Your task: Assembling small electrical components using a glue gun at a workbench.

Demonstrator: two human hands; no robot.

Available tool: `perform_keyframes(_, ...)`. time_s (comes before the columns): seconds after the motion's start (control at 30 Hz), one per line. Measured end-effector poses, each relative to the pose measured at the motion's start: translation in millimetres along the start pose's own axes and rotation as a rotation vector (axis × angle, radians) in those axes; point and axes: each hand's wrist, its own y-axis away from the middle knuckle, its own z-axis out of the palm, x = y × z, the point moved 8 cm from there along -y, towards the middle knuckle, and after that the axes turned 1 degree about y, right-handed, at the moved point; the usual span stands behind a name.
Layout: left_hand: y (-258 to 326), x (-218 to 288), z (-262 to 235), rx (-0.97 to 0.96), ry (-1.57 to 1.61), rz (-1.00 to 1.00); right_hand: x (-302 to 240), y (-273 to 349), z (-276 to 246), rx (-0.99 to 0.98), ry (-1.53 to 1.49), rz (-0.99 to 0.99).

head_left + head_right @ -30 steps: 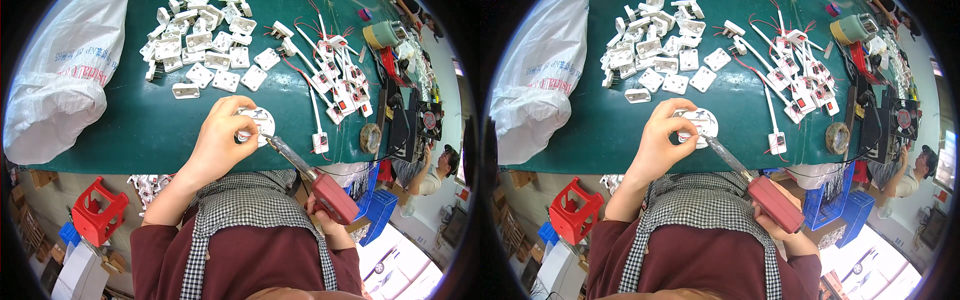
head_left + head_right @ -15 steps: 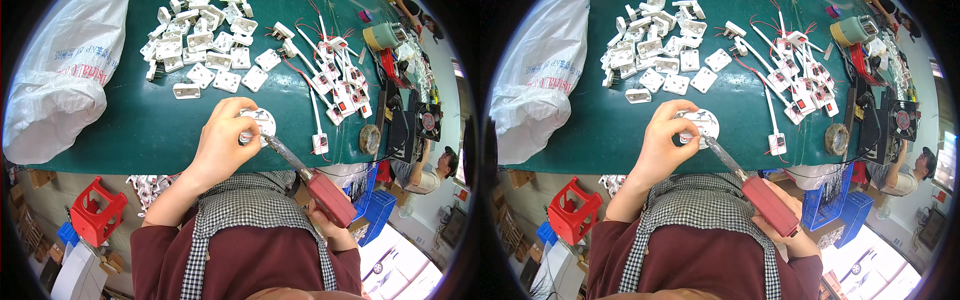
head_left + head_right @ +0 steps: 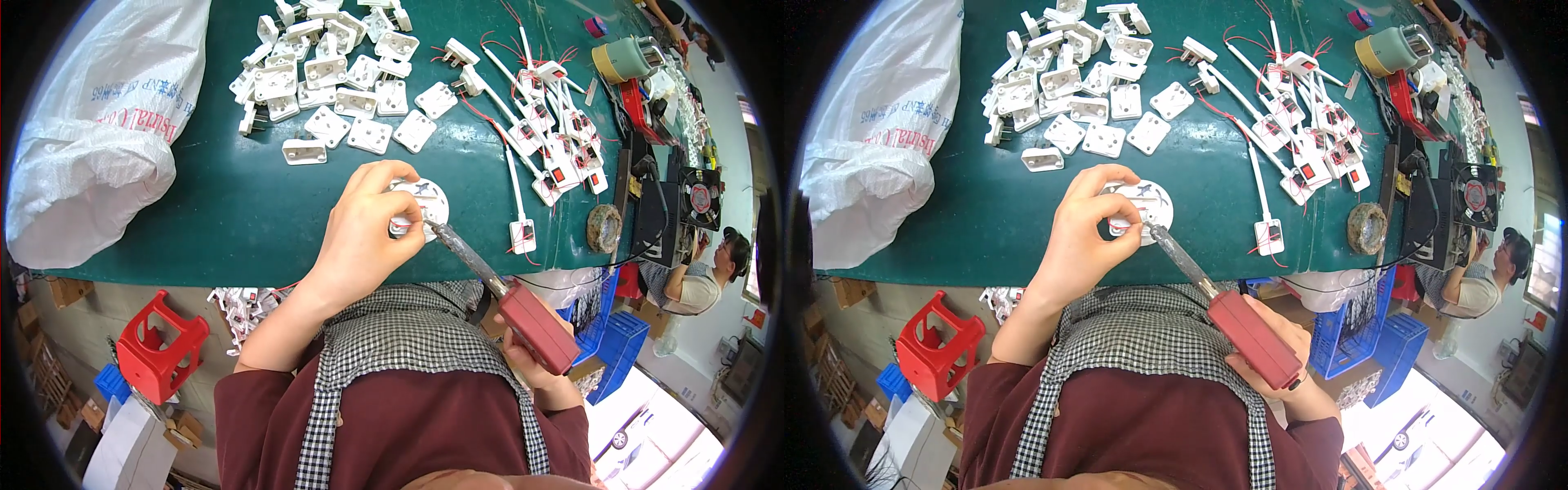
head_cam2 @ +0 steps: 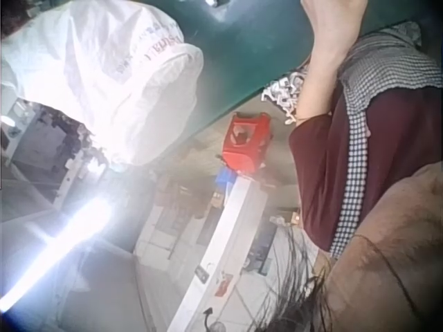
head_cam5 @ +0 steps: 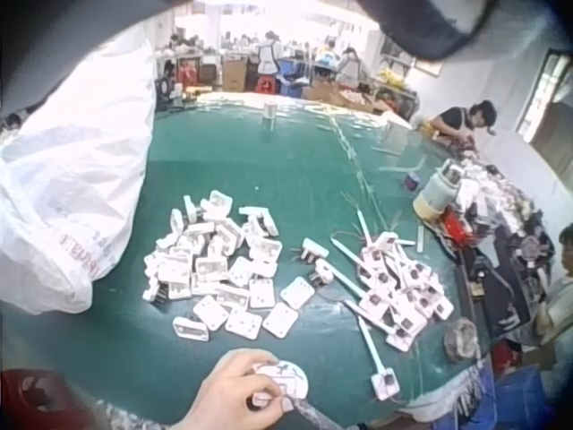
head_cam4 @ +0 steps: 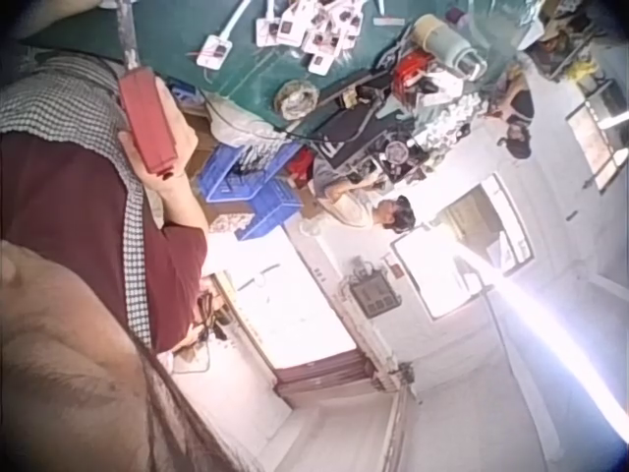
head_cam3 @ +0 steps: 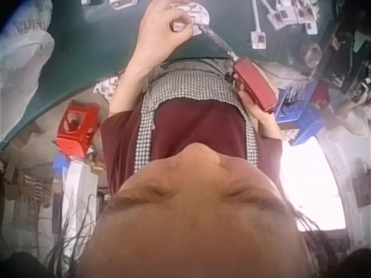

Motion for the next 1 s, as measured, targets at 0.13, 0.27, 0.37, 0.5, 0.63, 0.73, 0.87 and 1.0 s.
perform_keyframes(0.13,0.5,-1.0,0.8,-0.007,0.006,-0.029,12.6,15.8,-7.4,0.035,0.133,-0.014)
perform_keyframes(0.27,0.4,0.9,0.9,0.004,-0.012,-0.006,15.2,17.0,-5.5,0.02,0.045,-0.016)
perform_keyframes(0.37,-1.2,2.3,2.8,-0.01,-0.009,-0.022,16.7,14.8,-4.5,0.045,-0.051,0.019)
perform_keyframes(0.5,-0.6,0.0,2.1,-0.036,-0.028,-0.033,28.7,13.1,-18.5,0.346,-0.753,-0.016)
perform_keyframes(0.63,0.0,-0.2,1.7,-0.052,-0.072,-0.042,41.5,-0.7,-36.7,0.486,-0.643,-0.17)
perform_keyframes(0.73,0.0,2.4,1.3,-0.066,-0.104,-0.021,53.4,-1.7,-36.1,0.66,0.097,-0.136)
perform_keyframes(0.87,-0.7,2.3,4.5,-0.103,-0.06,-0.01,70.1,-7.1,-24.0,0.751,0.403,-0.127)
perform_keyframes(1.0,-0.4,17.6,8.2,-0.136,-0.216,0.129,70.7,-22.7,-13.6,0.74,0.598,-0.15)
